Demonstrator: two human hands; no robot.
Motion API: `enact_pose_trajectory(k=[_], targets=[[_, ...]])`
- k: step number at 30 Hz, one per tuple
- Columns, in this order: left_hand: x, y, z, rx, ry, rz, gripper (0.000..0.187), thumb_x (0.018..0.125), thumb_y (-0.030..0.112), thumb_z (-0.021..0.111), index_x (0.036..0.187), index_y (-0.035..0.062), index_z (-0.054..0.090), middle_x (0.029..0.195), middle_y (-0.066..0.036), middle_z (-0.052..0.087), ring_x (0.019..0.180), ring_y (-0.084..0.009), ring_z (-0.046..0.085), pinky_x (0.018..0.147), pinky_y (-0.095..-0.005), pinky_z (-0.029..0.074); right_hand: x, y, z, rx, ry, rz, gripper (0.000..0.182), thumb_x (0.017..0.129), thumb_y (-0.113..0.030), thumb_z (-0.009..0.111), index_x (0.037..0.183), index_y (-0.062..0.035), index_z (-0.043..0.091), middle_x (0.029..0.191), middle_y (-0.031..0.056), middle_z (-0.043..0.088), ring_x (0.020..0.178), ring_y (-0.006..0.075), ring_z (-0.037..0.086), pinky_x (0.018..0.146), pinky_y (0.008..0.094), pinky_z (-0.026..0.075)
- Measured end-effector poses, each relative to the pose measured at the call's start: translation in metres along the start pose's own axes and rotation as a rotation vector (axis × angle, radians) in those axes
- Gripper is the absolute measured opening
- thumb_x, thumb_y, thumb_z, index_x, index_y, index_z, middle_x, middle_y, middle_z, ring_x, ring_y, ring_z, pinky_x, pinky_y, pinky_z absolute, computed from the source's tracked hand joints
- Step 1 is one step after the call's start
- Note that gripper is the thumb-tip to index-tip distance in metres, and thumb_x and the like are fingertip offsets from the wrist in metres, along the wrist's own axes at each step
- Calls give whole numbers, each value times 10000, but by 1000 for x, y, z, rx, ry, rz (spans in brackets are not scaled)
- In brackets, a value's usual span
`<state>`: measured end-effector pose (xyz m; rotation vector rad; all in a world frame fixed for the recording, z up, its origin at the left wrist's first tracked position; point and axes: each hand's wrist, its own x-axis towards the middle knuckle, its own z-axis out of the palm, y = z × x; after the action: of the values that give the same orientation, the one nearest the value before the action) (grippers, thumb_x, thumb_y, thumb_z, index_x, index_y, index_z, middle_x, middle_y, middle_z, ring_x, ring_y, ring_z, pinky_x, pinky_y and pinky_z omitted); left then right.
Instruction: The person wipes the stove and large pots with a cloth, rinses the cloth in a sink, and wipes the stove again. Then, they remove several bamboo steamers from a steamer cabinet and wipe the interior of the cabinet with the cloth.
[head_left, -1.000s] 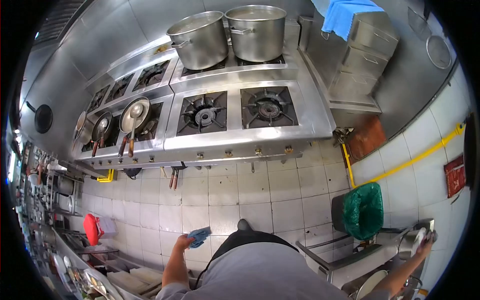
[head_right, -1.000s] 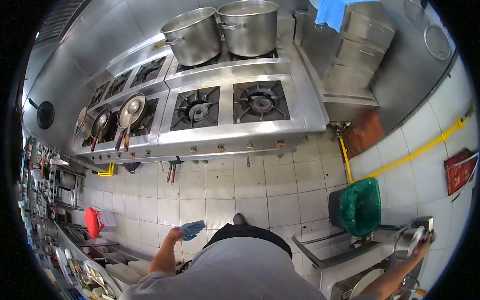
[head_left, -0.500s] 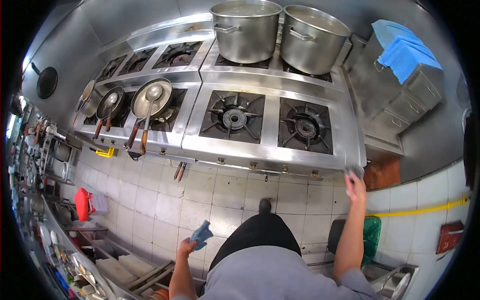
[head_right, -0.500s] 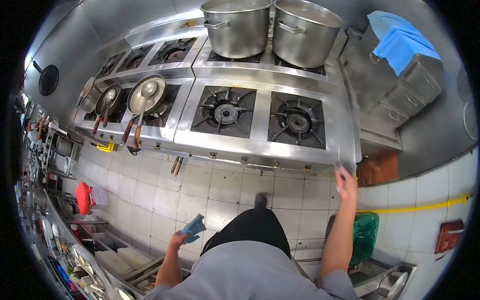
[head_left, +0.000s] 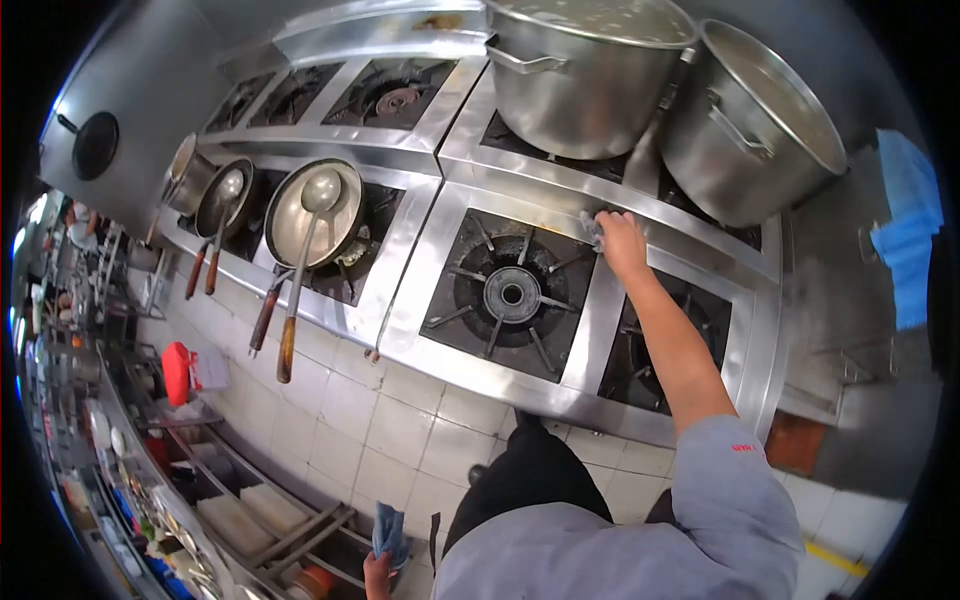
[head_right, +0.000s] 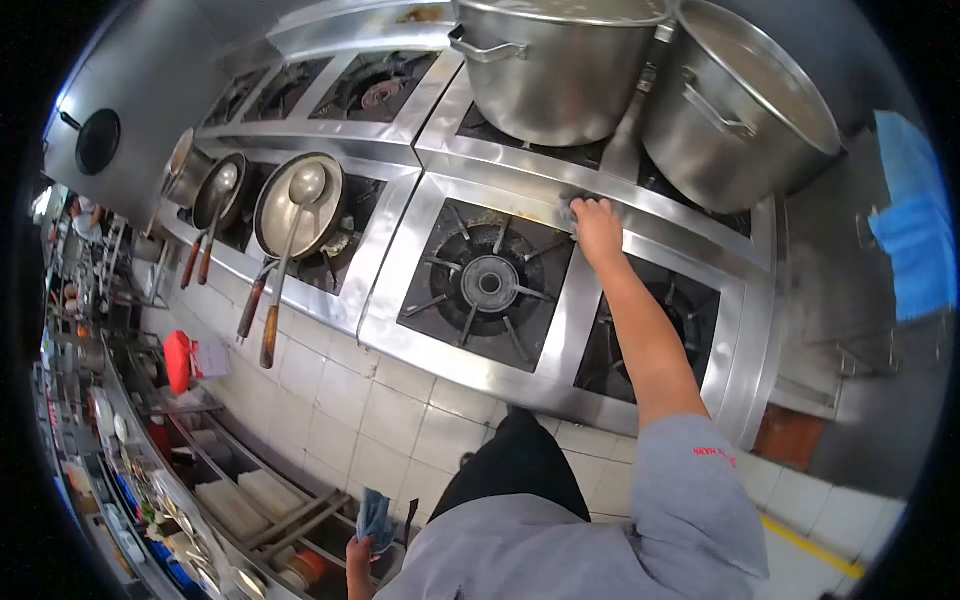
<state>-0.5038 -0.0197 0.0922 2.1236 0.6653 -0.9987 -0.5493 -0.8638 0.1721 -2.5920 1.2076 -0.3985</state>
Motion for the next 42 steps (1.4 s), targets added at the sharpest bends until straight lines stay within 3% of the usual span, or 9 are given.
enact_pose_trajectory(k=[3, 8, 12, 13, 23, 26, 29, 35, 42], targets=[[-24, -27, 19, -97, -12, -74, 342, 771, 212, 665, 1048, 18, 609, 843, -59, 634, 629, -179, 611, 423, -316, 509, 7, 9, 33, -227, -9, -230, 219, 810, -69, 505, 987, -77, 633, 1059, 92, 597, 1007, 308, 529, 838, 391, 474], [-30, -71, 52, 48, -2, -217, 343, 810, 210, 629, 1091, 17, 590, 881, -83, 650, 676, -217, 632, 467, -322, 520, 12, 22, 37, -179, -70, -455, 275, 784, -38, 500, 1015, -77, 644, 1097, 93, 603, 986, 306, 540, 865, 382, 465], [-29, -55, 83, -22, -104, -143, 334, 774, 185, 668, 1037, -8, 601, 855, -105, 653, 631, -213, 627, 468, -320, 515, 43, -31, 60, -154, -188, -589, 182, 777, -68, 514, 891, -55, 655, 987, 109, 624, 957, 285, 560, 848, 363, 474], [-26, -46, 87, -62, -111, -123, 335, 778, 172, 659, 1044, -20, 596, 860, -115, 653, 619, -212, 626, 469, -320, 516, 54, -41, 69, -200, -89, -663, 141, 777, -90, 517, 825, -65, 647, 920, 100, 622, 948, 272, 565, 815, 356, 487], [-2, -34, 129, -185, -64, -140, 336, 797, 223, 621, 1090, 62, 582, 918, -74, 653, 736, -210, 632, 503, -327, 509, 43, 14, 51, -310, -177, -647, 155, 761, -74, 507, 827, -83, 646, 898, 77, 607, 919, 276, 571, 760, 388, 506], [-1, -26, 140, -193, -106, -131, 326, 799, 216, 617, 1087, 67, 582, 924, -71, 653, 740, -209, 629, 508, -327, 506, 69, -51, 72, -291, -195, -691, 175, 720, -42, 543, 862, -80, 637, 878, 103, 598, 899, 308, 572, 770, 413, 493], [3, -25, 140, -187, -108, -146, 329, 800, 217, 617, 1092, 68, 581, 927, -71, 653, 747, -210, 630, 509, -326, 509, 76, -59, 64, -284, -231, -726, 183, 767, -78, 530, 900, -100, 653, 890, 68, 600, 934, 272, 570, 759, 395, 504], [-4, -47, 138, -228, -81, -217, 352, 797, 227, 626, 1103, 59, 577, 936, -81, 653, 760, -214, 639, 506, -330, 525, 40, 16, 24, -375, -343, -697, 177, 755, -100, 555, 902, -93, 653, 896, 84, 605, 929, 273, 572, 771, 400, 503], [-7, -46, 149, -197, -156, -172, 361, 785, 229, 638, 1090, 45, 575, 916, -89, 649, 721, -198, 624, 470, -319, 507, 97, -92, 87, -336, -216, -776, 84, 732, -65, 532, 771, -68, 606, 837, 112, 596, 866, 301, 581, 724, 409, 502]])
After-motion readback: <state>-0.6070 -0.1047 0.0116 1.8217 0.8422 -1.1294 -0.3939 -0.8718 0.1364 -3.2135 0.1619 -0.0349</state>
